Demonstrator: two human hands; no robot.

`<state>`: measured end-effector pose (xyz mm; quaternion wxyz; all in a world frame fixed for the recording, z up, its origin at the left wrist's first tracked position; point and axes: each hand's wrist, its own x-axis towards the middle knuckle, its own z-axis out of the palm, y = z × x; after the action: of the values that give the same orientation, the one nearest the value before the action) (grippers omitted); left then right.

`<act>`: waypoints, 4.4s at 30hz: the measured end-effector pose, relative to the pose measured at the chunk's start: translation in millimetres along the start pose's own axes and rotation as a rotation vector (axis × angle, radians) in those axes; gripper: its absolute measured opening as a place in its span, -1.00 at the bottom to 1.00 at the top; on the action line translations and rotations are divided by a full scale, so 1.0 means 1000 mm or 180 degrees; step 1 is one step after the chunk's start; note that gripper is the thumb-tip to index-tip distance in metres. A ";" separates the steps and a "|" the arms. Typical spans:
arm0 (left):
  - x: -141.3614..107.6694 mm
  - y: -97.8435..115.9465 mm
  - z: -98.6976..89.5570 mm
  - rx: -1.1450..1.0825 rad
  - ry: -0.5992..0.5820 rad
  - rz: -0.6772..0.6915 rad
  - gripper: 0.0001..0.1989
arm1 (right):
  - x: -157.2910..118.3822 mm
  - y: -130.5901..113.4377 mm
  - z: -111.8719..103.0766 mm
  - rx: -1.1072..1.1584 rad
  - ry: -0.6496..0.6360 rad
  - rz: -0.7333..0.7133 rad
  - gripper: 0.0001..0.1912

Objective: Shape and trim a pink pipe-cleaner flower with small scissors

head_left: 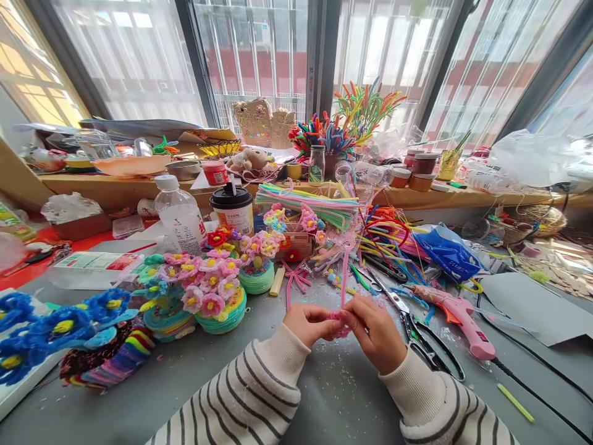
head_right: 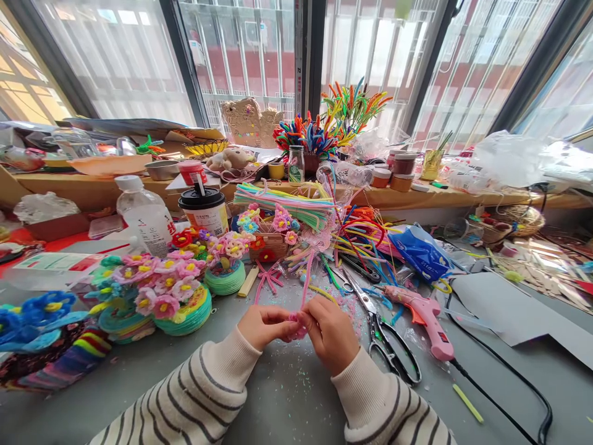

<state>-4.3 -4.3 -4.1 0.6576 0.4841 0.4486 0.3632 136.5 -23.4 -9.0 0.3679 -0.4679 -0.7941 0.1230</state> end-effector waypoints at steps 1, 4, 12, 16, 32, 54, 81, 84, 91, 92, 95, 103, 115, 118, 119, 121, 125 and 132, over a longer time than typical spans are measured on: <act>0.000 0.000 0.000 0.0010 -0.0035 -0.0020 -0.81 | 0.000 -0.001 0.000 -0.0043 -0.0020 -0.0005 -0.80; 0.000 -0.002 0.000 0.0052 -0.0072 -0.0055 -0.80 | 0.000 -0.001 0.001 -0.0235 -0.0065 -0.0044 -0.79; 0.003 -0.001 0.002 -0.0471 0.0171 -0.0022 -0.69 | 0.002 0.001 0.002 0.0064 0.0342 0.0180 -0.74; 0.005 -0.002 0.000 -0.0606 0.0379 0.0058 -0.64 | 0.002 0.000 0.002 0.0313 0.0349 0.0349 -0.76; 0.007 0.007 -0.009 -0.0407 0.0775 0.0500 -0.68 | 0.004 0.013 -0.004 0.0054 0.0167 0.0650 -0.76; 0.010 0.012 -0.015 -0.0430 0.0581 0.0135 -0.66 | -0.005 0.050 -0.048 -0.1038 0.0896 0.1092 -0.85; 0.005 0.002 -0.009 0.0666 -0.0159 0.0108 -0.74 | 0.013 0.051 -0.031 -0.1706 0.0372 0.1097 -0.81; 0.005 0.001 -0.009 0.0656 -0.0085 0.0100 -0.75 | 0.027 0.051 -0.025 -0.2366 0.0211 0.1173 -0.82; 0.004 0.002 -0.008 0.0865 0.0025 0.0345 -0.77 | 0.054 0.056 -0.008 -0.2816 0.0136 0.1423 -0.84; 0.004 0.003 -0.009 0.0894 0.0047 0.0368 -0.77 | 0.055 0.058 -0.007 -0.2849 0.0120 0.1455 -0.84; 0.004 0.003 -0.009 0.0932 0.0094 0.0394 -0.78 | 0.057 0.061 -0.004 -0.2922 0.0062 0.1523 -0.84; 0.009 0.000 -0.009 0.0406 0.0463 0.0455 -0.72 | 0.055 0.053 0.001 -0.3027 -0.0089 0.1501 -0.78; 0.008 0.010 -0.012 -0.0368 0.1067 0.0779 -0.64 | 0.053 0.060 -0.009 -0.2862 -0.0139 0.1597 -0.84; 0.009 0.010 -0.014 -0.0482 0.1061 0.0706 -0.65 | 0.052 0.060 -0.012 -0.2778 -0.0093 0.1692 -0.87; 0.009 0.010 -0.014 -0.0494 0.1046 0.0686 -0.65 | 0.052 0.060 -0.013 -0.2740 -0.0086 0.1731 -0.88; 0.009 0.010 -0.015 -0.0498 0.1024 0.0676 -0.66 | 0.051 0.060 -0.014 -0.2658 -0.0074 0.1798 -0.89; 0.009 0.010 -0.014 -0.0451 0.1016 0.0667 -0.66 | 0.050 0.061 -0.015 -0.2444 -0.0031 0.1784 -0.90; 0.009 0.011 -0.013 -0.0412 0.1051 0.0674 -0.64 | 0.050 0.058 -0.029 -0.2101 0.0459 0.1702 -0.88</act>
<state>-13.6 10.5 2.4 0.5631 0.4192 0.4725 0.5328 180.0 45.1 3.6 0.2082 -0.7572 -0.6139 -0.0796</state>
